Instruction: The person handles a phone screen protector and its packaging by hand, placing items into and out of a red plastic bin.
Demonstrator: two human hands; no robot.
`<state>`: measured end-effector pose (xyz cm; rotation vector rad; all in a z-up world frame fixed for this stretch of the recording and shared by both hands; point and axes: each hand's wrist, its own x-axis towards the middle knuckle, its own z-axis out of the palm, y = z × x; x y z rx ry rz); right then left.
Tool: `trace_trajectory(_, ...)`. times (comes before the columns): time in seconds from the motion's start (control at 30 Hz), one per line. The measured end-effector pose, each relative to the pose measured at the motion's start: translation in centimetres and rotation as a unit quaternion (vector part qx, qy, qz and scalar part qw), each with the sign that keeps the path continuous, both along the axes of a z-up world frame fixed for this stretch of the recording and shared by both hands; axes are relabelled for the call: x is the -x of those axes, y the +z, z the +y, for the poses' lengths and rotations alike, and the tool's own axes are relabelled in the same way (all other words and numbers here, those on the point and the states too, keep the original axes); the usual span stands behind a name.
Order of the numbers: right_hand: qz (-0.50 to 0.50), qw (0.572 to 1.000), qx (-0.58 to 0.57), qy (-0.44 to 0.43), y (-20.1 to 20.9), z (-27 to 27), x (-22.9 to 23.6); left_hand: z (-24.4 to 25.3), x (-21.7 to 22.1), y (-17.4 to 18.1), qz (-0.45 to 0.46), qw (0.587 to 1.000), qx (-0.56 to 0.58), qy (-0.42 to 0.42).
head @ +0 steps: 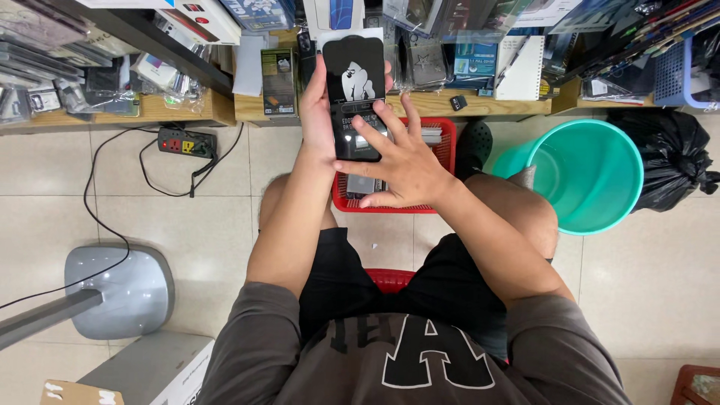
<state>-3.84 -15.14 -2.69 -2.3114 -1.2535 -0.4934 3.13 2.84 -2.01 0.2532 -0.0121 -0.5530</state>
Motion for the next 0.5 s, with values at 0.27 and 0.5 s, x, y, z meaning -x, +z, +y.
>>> trace_trajectory(0.27, 0.011, 0.998, -0.056, 0.039, 0.2, 0.5, 0.0, 1.8, -0.2, 0.1, 0.007, 1.0, 0.014, 0.022)
trace_trajectory(0.5, 0.121, 0.982, -0.139, 0.041, -0.4, 0.1, -0.5, 1.6, -0.6, -0.7, 0.005, 0.997, 0.046, 0.056)
